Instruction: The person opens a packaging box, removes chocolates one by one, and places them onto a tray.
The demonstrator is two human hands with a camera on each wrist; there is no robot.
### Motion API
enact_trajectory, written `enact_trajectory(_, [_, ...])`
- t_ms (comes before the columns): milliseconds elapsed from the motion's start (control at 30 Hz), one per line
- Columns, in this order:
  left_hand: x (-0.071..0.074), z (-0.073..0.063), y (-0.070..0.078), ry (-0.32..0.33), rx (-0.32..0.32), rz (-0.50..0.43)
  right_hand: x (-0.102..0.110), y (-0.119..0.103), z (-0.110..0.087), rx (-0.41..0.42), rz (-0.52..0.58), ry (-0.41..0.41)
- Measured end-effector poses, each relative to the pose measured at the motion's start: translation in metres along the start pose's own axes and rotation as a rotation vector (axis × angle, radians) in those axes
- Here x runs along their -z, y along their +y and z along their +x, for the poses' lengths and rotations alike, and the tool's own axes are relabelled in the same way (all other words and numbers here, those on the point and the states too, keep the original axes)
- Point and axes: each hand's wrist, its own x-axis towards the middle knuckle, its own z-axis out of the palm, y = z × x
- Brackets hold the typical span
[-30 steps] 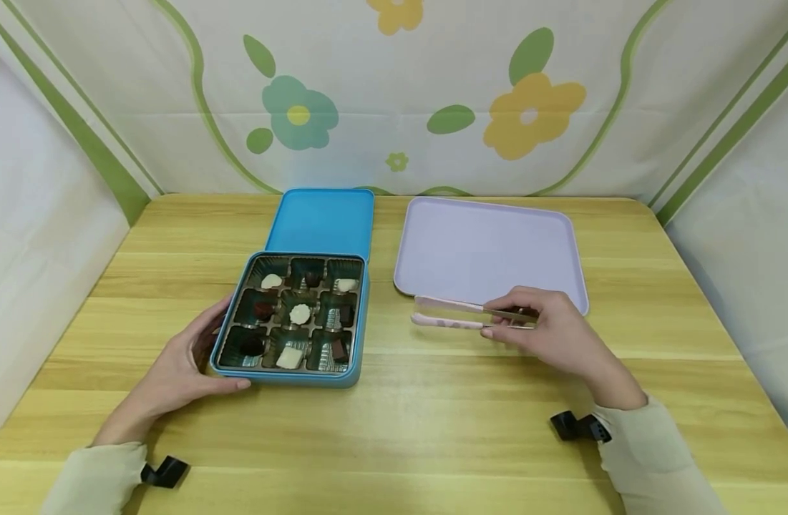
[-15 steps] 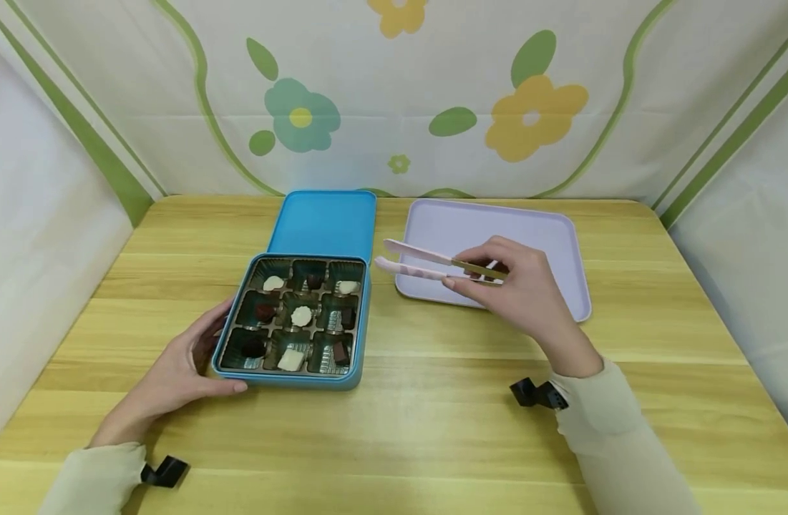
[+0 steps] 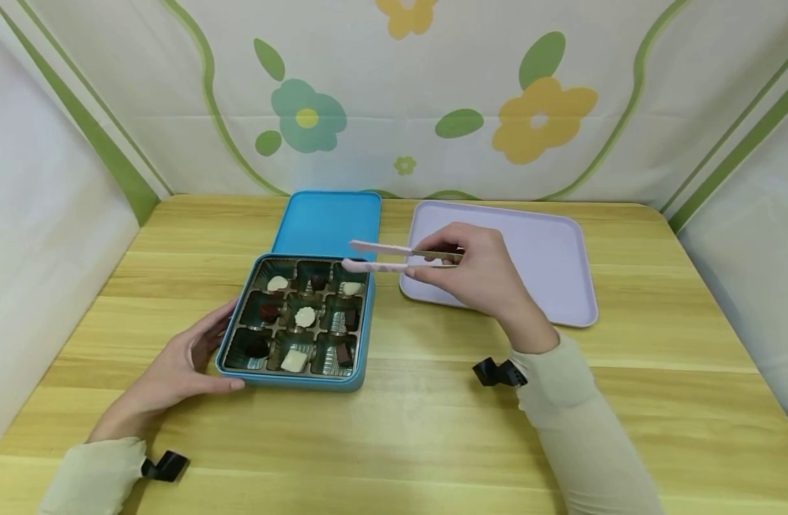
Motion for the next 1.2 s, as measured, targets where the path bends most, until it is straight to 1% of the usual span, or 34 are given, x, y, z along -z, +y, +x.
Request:
enact_trajectory(100, [0.0,0.0,0.001,0.0,0.012,0.002,-0.005,-0.002,0.005,0.076,-0.046,-0.024])
enact_trajectory(167, [0.0,0.0,0.002,0.0,0.014,0.002,-0.009,-0.005,0.008,0.097,-0.076,-0.029])
enact_trajectory(267, [0.0,0.0,0.002,-0.001,0.014,0.004,-0.015,-0.013,0.014,0.073,-0.103,-0.052])
enact_trajectory(400, [0.0,-0.001,0.001,0.001,0.017,0.003,-0.024,-0.027,0.023,0.031,-0.144,-0.112])
enact_trajectory(533, [-0.001,0.0,0.0,0.004,0.022,0.0,-0.03,-0.041,0.03,0.009,-0.232,-0.168])
enact_trajectory(667, [-0.002,0.001,-0.001,0.002,0.021,-0.003,-0.035,-0.048,0.036,0.002,-0.288,-0.217])
enact_trajectory(800, [-0.003,0.001,0.0,0.0,0.027,-0.004,-0.04,-0.045,0.037,0.011,-0.271,-0.211])
enact_trajectory(933, [-0.002,0.001,0.001,-0.002,0.04,-0.003,-0.041,-0.04,0.038,0.015,-0.216,-0.184])
enact_trajectory(1067, [-0.001,0.001,0.001,-0.001,0.041,0.0,-0.042,-0.036,0.039,0.014,-0.159,-0.194])
enact_trajectory(1200, [0.0,0.001,0.001,0.005,0.042,0.002,-0.042,-0.035,0.04,0.028,-0.141,-0.21])
